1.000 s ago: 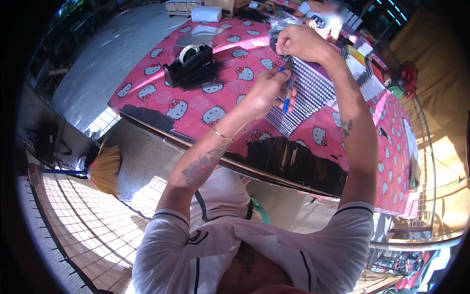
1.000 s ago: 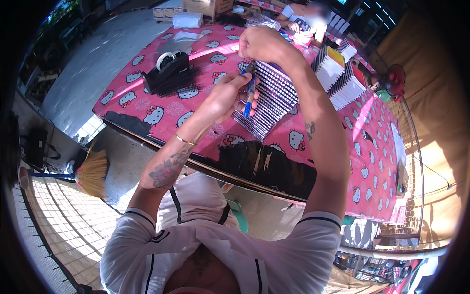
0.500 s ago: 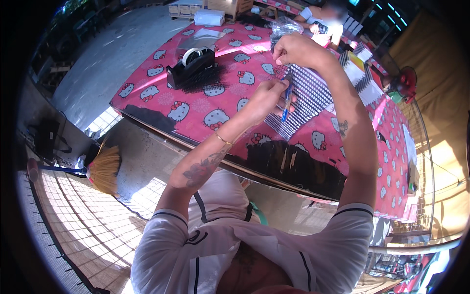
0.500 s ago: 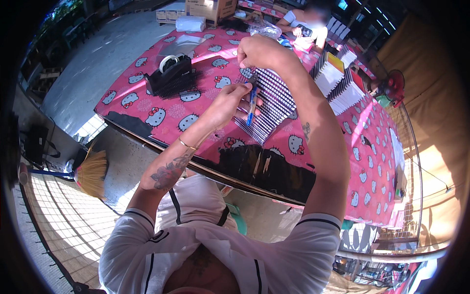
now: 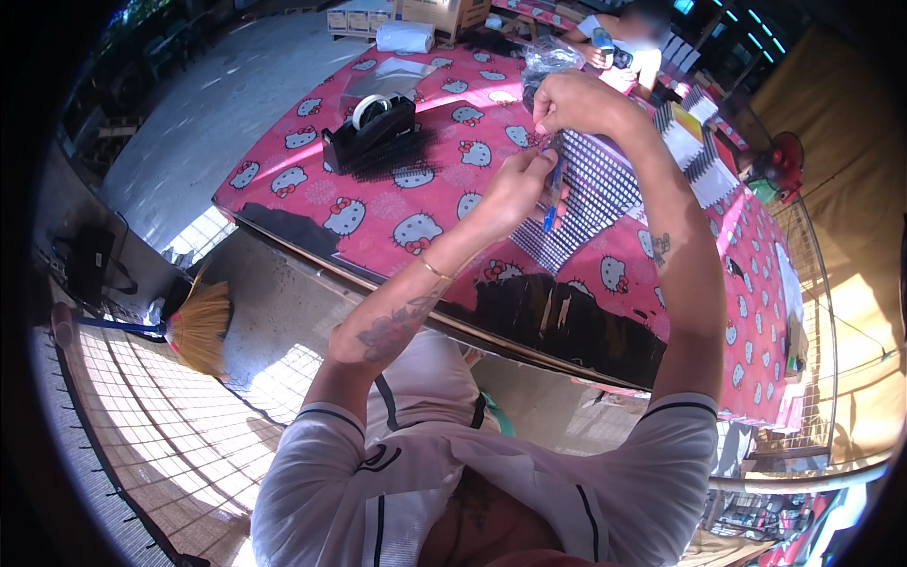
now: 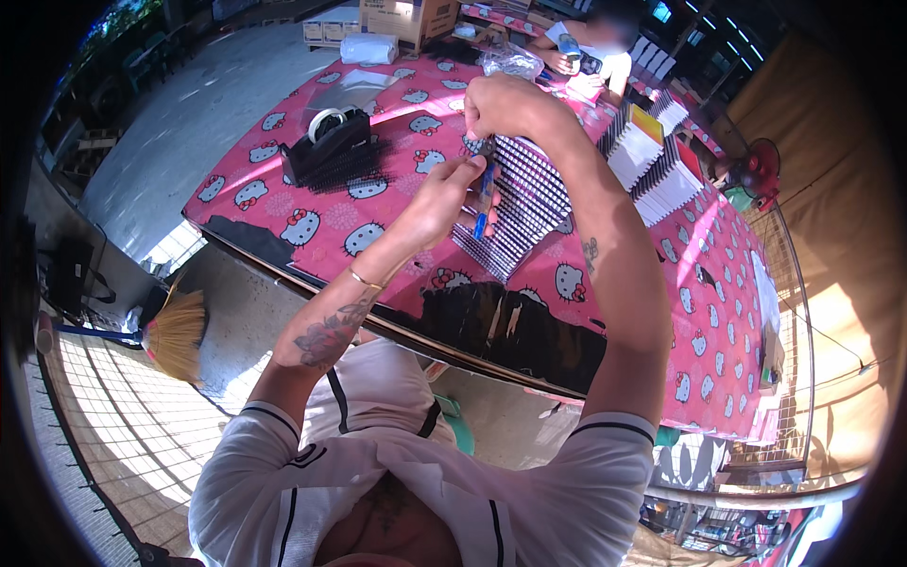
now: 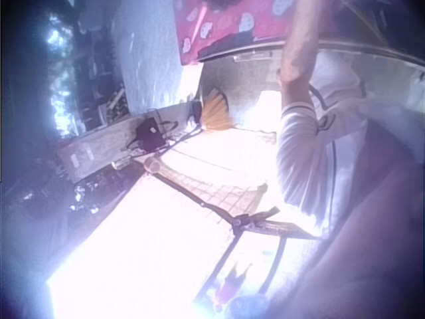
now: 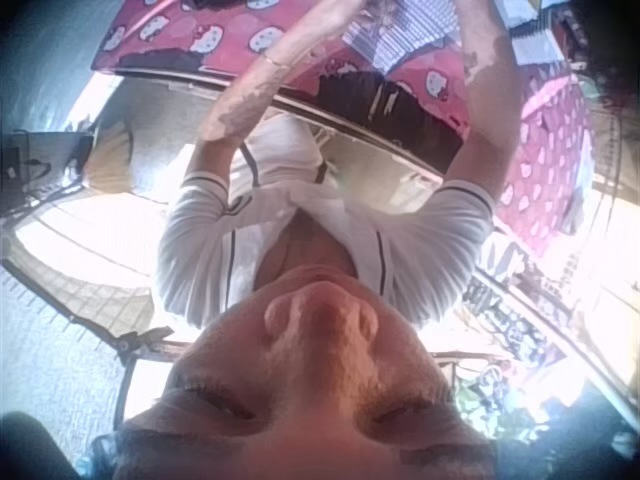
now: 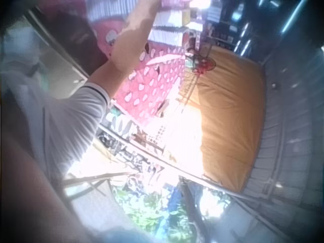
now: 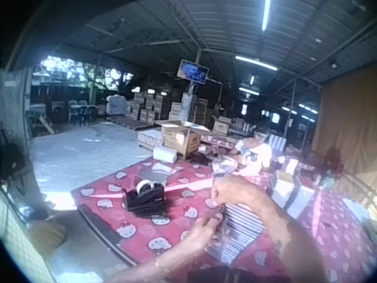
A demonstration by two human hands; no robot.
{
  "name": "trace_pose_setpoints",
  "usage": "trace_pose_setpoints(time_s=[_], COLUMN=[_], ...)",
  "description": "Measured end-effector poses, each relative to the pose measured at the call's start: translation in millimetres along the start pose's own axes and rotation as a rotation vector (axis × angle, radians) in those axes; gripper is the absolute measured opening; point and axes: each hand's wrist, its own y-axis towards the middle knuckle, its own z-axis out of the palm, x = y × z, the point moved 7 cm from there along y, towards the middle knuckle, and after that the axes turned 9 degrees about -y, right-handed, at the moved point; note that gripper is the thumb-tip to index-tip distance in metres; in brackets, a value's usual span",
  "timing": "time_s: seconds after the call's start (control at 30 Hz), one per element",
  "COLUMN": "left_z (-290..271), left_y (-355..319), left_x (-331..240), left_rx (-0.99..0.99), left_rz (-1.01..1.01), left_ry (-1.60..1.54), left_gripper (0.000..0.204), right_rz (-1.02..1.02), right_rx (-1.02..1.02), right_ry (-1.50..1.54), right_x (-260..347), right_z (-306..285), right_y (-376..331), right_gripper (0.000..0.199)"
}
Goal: The person trims the edges of a stack of small notebooks using a pair of scissors, places the trimmed books onto a stack, and then applies small adhesive labels or pieces of tape to the covers of several green notebooks by hand.
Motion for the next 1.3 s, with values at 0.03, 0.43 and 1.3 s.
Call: trace_pose_setpoints(time_s=[0.03,0.43,1.3], left_z=[-0.3,-13.2,-16.6], left_y=[0.5,-0.9,-9.8], left_x=[-0.3,9.7,19.0], left_rx=[0.021,0.012,-0.013], left_rz=[0.022,-0.061,-0.057], left_ry=[0.012,0.082,0.086], left_gripper=[0.035,0.035,0.035], right_rz=[0.012,-0.106,0.079], right_rx=[0.002,-0.356,0.063], right_ry=[-0.008,-0.101,-0.127], right_x=[0.2,1.2,4.5], right_z=[-0.7,11.9,15.1], right_y=[0.2,7.3,1.3], right_gripper=[0.018,0.018,0.032])
